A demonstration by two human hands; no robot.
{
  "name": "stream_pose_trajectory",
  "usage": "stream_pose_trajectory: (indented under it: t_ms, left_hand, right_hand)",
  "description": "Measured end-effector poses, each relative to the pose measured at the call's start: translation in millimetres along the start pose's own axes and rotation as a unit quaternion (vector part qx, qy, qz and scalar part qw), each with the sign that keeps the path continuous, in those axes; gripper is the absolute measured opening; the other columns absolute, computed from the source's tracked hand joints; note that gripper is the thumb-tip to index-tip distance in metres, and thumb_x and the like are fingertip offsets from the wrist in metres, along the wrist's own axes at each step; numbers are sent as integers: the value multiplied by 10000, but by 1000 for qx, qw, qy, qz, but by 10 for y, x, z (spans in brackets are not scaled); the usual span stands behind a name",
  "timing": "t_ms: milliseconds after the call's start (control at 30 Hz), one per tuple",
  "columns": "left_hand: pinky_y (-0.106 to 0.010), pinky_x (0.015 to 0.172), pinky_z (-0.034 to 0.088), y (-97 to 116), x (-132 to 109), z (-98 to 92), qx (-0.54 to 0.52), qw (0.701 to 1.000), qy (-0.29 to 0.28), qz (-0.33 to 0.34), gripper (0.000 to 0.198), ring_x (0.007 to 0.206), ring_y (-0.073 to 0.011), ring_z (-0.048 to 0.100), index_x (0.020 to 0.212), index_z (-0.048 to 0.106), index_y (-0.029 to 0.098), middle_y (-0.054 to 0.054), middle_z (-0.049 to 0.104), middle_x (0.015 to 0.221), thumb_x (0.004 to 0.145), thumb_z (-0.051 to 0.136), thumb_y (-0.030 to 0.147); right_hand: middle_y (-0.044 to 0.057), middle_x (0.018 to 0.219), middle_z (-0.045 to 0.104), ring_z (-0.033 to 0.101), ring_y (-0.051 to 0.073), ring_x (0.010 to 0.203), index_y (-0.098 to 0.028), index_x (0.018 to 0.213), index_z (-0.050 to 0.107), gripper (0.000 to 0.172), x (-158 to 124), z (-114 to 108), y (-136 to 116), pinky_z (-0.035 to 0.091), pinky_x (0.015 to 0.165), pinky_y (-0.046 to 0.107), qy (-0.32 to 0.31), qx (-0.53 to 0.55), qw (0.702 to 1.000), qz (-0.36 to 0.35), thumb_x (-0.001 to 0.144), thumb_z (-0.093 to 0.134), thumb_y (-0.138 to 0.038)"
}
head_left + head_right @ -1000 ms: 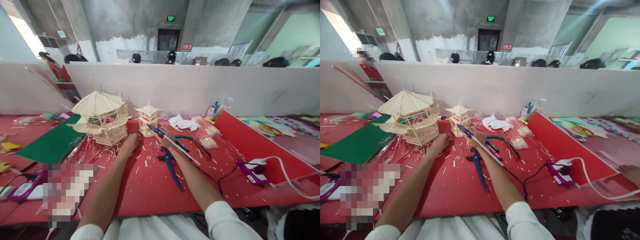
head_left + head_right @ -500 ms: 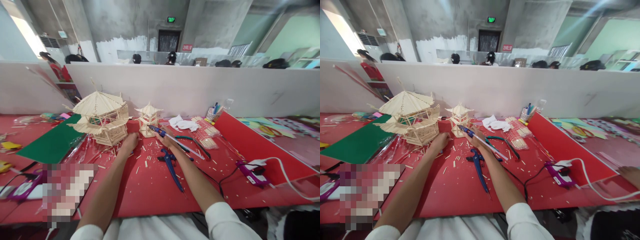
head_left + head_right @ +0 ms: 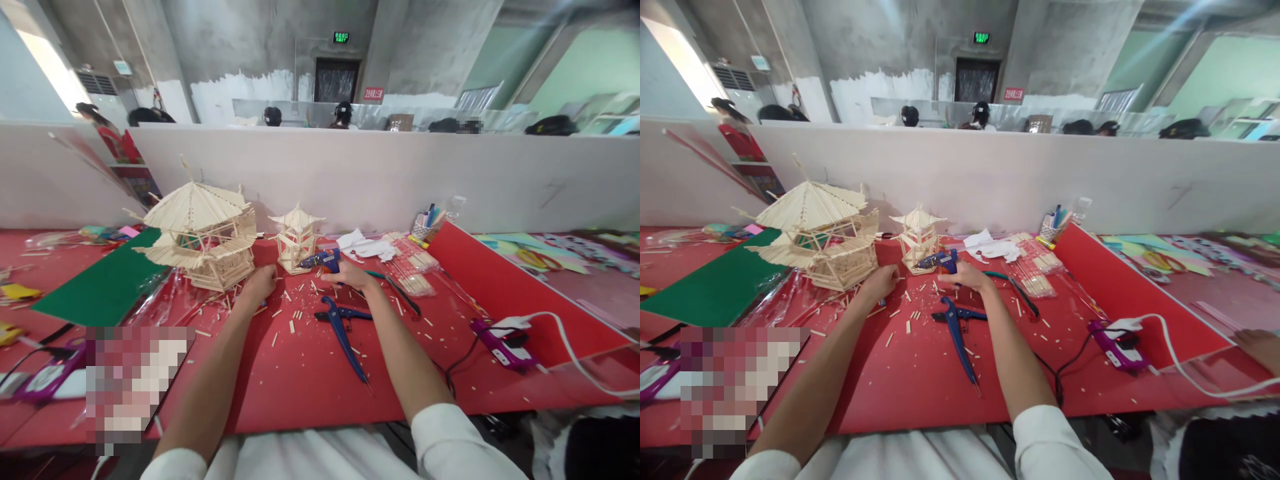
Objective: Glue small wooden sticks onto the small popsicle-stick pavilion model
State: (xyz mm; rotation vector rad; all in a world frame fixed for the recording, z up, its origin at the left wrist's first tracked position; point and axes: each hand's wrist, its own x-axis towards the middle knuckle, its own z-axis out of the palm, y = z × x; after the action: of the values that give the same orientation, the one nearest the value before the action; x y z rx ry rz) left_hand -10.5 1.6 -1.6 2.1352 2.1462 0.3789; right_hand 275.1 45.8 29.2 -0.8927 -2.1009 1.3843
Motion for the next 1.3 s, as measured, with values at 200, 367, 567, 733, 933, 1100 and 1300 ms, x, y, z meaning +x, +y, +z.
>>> stream_pose_trajectory:
  t_ms: [200, 367, 567, 733, 933, 1100, 1300]
  left_hand:
    - [-246, 698, 433, 7, -3, -41, -3, 1000, -5, -1, 126, 783, -182, 647, 908, 656, 194, -76, 721, 873, 819, 574, 157]
    - [-238, 720, 442, 43, -29, -104, -10, 1000, -16, 5, 168, 809, -177, 657, 909, 663, 196, -74, 727, 891, 801, 570, 108]
    - [-259, 764, 465, 70, -69, -173, -2, 999, -45, 7, 199, 865, -206, 678, 935, 696, 195, -100, 735, 936, 794, 572, 130]
    - [-257, 769, 468, 83, -126, -229, 22, 998, -62, 13, 154, 859, -207, 679, 872, 709, 192, -93, 733, 890, 772, 603, 142]
    - [-240, 731, 454, 78, -171, -279, 34, 996, -83, 14, 159, 838, -196, 672, 871, 698, 201, -81, 730, 881, 771, 597, 130]
    - [-244, 727, 441, 119, -210, -390, 46, 992, -102, 51, 186, 847, -206, 668, 919, 689, 207, -76, 727, 898, 764, 612, 139]
    - [-239, 694, 443, 401, -328, -425, -35, 959, -238, 152, 203, 824, -210, 669, 909, 713, 241, -38, 726, 867, 708, 734, 226]
  right_hand:
    - [-28, 635, 594, 573, 148, 556, -185, 881, 552, 232, -3, -144, -26, 439, 556, 246, 45, -134, 989, 47, 759, 670, -343]
    - [17, 761, 651, 613, 186, 714, -182, 788, 588, 291, 2, -203, -46, 423, 624, 244, 34, -333, 940, 60, 799, 667, -462]
    - [54, 854, 705, 651, 205, 770, -180, 869, 655, 333, -15, -178, -78, 414, 632, 234, -20, -382, 921, 76, 862, 619, -511]
    - [117, 901, 727, 680, 245, 804, -158, 891, 705, 382, 45, -108, -42, 408, 616, 251, -34, -476, 873, 103, 855, 629, -531]
    - [133, 971, 746, 699, 270, 866, -168, 979, 728, 350, 133, -29, 112, 429, 626, 260, -38, -495, 863, 93, 821, 690, -479]
    - [149, 988, 745, 702, 282, 865, -158, 973, 732, 364, 144, -38, 154, 431, 612, 269, -29, -494, 863, 101, 833, 669, -488]
    - [143, 965, 746, 704, 280, 853, -162, 953, 737, 370, 127, -65, 138, 433, 605, 266, -16, -496, 861, 116, 837, 658, -504]
